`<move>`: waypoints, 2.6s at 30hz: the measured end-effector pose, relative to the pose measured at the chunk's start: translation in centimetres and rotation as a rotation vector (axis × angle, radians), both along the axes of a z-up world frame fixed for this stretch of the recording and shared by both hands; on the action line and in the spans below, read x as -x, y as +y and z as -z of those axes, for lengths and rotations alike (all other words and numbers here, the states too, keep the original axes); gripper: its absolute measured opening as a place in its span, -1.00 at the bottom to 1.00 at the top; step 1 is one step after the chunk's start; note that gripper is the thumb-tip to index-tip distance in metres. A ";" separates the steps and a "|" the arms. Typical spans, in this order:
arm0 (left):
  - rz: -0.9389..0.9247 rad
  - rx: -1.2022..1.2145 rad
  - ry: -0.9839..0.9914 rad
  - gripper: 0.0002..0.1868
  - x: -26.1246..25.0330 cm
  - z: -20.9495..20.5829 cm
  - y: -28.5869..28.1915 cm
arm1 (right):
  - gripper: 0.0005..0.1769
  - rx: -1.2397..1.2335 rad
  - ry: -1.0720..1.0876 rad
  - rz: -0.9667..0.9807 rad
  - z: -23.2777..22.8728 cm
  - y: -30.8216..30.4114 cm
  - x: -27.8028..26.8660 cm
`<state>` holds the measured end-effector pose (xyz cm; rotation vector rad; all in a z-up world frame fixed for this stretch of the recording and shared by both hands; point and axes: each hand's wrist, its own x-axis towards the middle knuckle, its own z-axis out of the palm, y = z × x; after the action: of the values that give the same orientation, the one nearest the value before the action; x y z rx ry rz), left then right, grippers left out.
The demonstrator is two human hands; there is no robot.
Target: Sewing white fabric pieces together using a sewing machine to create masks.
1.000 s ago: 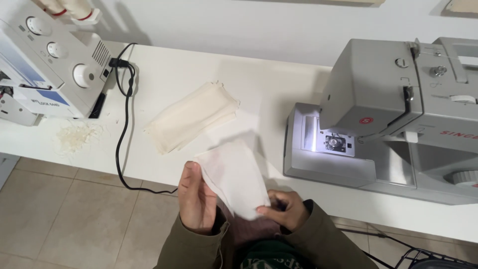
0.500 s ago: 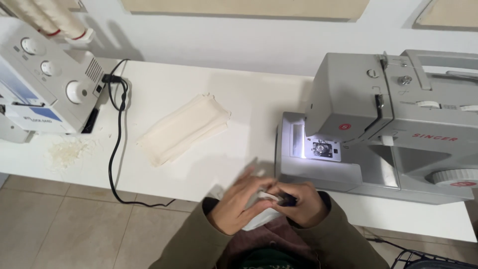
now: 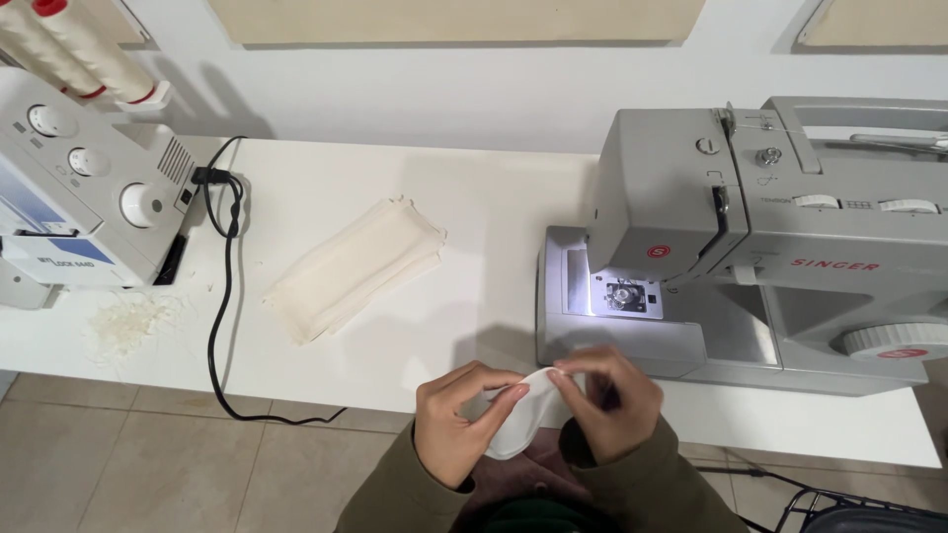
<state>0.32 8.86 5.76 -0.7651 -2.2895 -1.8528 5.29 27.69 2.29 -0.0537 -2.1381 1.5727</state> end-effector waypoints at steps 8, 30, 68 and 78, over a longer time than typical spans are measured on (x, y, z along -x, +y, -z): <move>-0.076 -0.069 0.039 -0.85 -1.4 -0.7 1.4 | -0.70 -0.428 0.279 0.121 -1.7 -1.6 -0.7; -0.131 -0.102 -0.112 -0.79 -1.0 0.6 1.3 | -0.45 -0.477 0.254 0.048 -0.7 -2.7 -0.8; 0.307 0.052 -0.215 -0.90 2.9 -1.2 6.2 | -0.63 -0.152 -0.223 -0.335 -2.9 10.5 0.0; 0.222 0.404 0.033 -0.88 8.2 -0.5 8.1 | -0.87 -0.422 -0.199 -0.019 -3.5 12.6 4.4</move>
<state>-7.91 17.00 6.25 -1.1313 -2.6896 -1.4443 0.90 40.31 5.83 -0.0515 -2.5902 1.1346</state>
